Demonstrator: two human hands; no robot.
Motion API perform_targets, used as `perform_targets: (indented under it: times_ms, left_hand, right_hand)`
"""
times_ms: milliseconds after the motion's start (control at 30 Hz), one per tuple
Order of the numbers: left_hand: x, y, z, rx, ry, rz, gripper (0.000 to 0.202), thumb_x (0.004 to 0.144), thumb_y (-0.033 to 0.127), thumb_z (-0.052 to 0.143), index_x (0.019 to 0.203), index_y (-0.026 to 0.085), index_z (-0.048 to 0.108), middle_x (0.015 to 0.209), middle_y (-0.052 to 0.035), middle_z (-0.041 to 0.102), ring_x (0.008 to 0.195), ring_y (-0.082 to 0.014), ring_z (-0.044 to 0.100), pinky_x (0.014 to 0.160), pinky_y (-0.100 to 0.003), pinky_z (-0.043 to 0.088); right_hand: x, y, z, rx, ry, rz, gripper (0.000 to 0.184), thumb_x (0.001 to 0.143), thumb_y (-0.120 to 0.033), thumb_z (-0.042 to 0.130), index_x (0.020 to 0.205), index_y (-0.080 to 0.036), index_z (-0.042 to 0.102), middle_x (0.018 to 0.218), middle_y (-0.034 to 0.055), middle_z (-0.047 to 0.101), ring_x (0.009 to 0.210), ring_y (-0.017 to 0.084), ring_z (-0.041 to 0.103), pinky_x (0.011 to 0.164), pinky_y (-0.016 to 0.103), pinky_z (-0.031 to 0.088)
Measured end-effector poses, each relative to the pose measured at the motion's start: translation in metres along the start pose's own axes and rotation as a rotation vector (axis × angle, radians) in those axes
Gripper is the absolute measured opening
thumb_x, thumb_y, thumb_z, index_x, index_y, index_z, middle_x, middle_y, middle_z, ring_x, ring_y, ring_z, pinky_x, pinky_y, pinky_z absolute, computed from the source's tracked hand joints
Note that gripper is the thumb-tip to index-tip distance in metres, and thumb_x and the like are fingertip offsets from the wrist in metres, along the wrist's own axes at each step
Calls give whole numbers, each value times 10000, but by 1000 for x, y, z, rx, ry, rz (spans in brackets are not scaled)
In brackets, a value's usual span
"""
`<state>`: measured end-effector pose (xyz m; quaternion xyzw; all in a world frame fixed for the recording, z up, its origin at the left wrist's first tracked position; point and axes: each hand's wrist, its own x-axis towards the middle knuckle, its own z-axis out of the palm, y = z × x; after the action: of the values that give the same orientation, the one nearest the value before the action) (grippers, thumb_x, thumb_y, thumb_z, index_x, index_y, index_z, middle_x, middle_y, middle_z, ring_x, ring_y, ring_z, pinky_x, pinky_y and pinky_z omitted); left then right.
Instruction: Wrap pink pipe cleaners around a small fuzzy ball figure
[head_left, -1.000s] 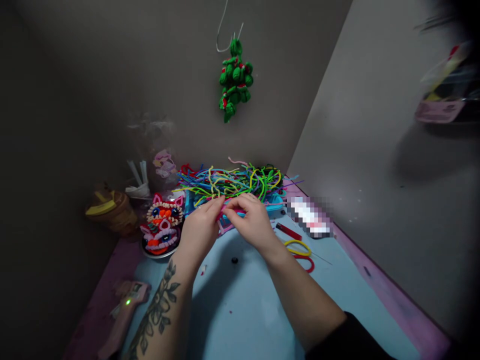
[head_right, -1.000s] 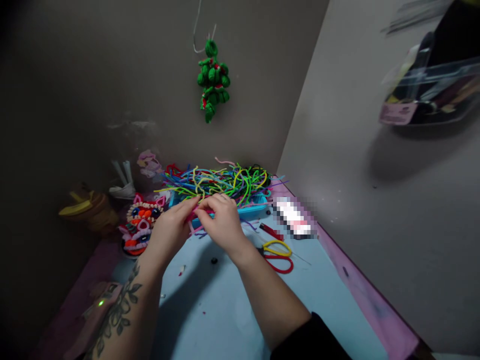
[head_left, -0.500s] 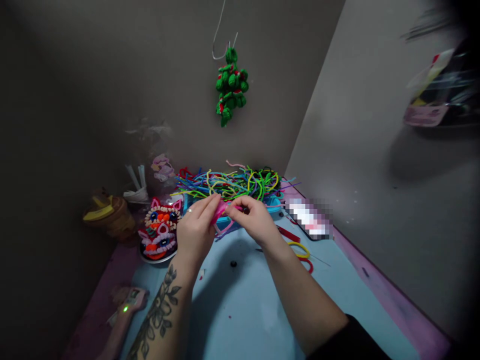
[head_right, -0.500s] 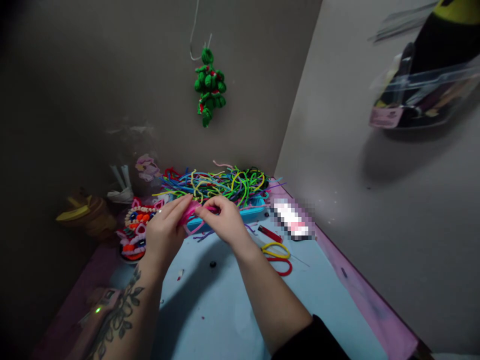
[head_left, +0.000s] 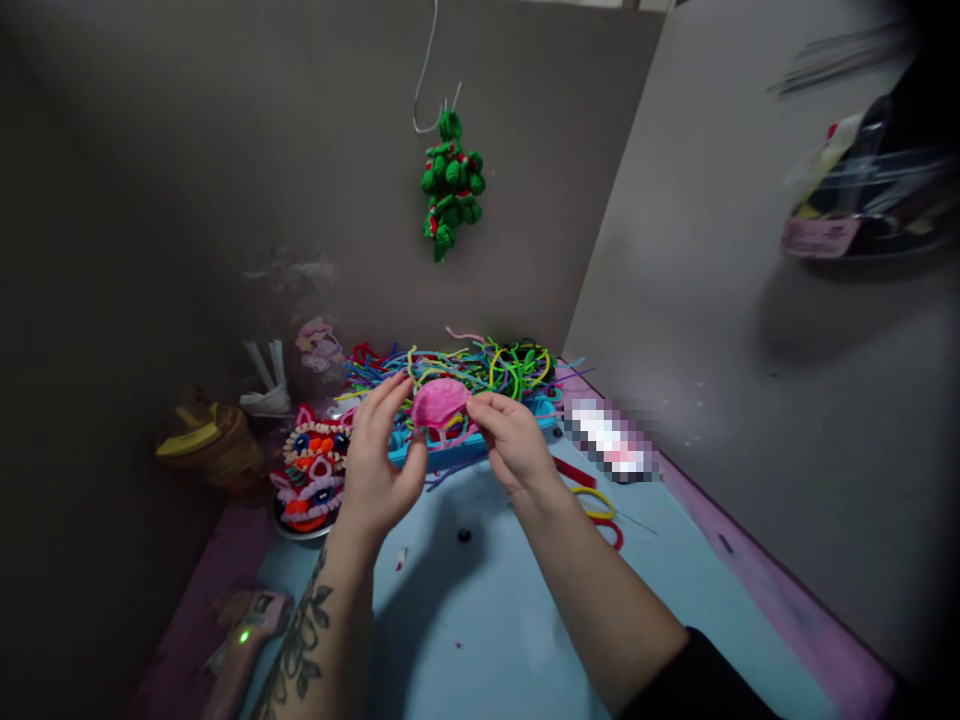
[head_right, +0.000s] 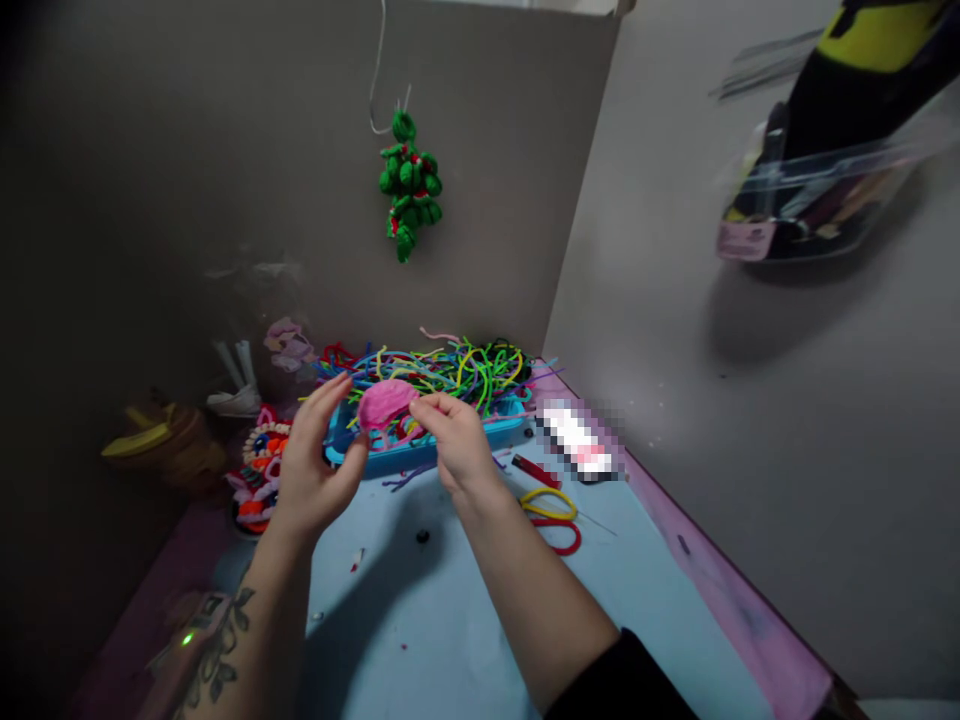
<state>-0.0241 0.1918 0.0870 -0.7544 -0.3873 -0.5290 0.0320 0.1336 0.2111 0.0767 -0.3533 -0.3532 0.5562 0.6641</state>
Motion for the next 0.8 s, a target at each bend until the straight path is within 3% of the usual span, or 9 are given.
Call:
perform_targets:
  times_ms: [67, 133, 233, 333, 500, 667, 800]
  left_hand:
    - [0, 3, 1, -27, 80, -187, 251, 811, 200, 612, 1061, 183, 595, 1069, -85, 647, 1015, -222, 614, 876, -384, 495]
    - [-1, 6, 6, -132, 90, -424, 156, 797, 292, 660, 884, 186, 586, 834, -29, 634, 768, -168, 618, 697, -300, 497]
    - [-2, 13, 17, -506, 12, -720, 267, 749, 381, 711, 837, 186, 551, 686, 8, 613, 586, -123, 580, 534, -224, 437]
    - [-1, 20, 27, -815, 74, -906, 380, 668, 395, 772, 840, 196, 499, 548, 66, 553, 449, -91, 518, 443, -179, 370]
    - [-2, 23, 29, -900, 171, -945, 476, 573, 288, 838, 854, 200, 464, 612, 61, 611, 465, -76, 542, 460, -166, 413]
    - [-4, 24, 29, -743, 208, -817, 421, 649, 223, 800, 1012, 192, 589, 710, 25, 662, 524, -73, 560, 501, -170, 450]
    - [-5, 23, 29, -737, 257, -799, 364, 657, 229, 795, 995, 175, 670, 783, -19, 704, 601, -99, 611, 501, -173, 452]
  right_hand:
    - [3, 2, -1, 12, 73, -37, 235, 541, -365, 789, 589, -186, 645, 574, -31, 571, 589, 111, 453, 616, 265, 365]
    - [3, 5, 0, 11, 118, -74, 241, 552, -377, 784, 609, -185, 648, 583, -30, 571, 594, 112, 450, 625, 267, 367]
    - [1, 9, 2, -10, 126, -116, 234, 586, -377, 765, 633, -183, 643, 585, -37, 556, 590, 107, 443, 637, 268, 370]
    - [0, 12, 5, -35, 88, -117, 237, 601, -384, 749, 630, -184, 624, 578, -40, 548, 583, 108, 446, 632, 269, 378]
    - [0, 16, 7, -33, 67, -91, 239, 606, -384, 744, 631, -183, 618, 579, -37, 556, 580, 109, 459, 636, 270, 388]
    - [-2, 19, 9, -58, 79, -99, 228, 621, -378, 737, 650, -179, 631, 622, -27, 571, 621, 116, 463, 651, 271, 384]
    - [-5, 19, 11, -68, 74, -100, 223, 632, -376, 730, 668, -175, 639, 641, -22, 573, 637, 121, 461, 649, 269, 379]
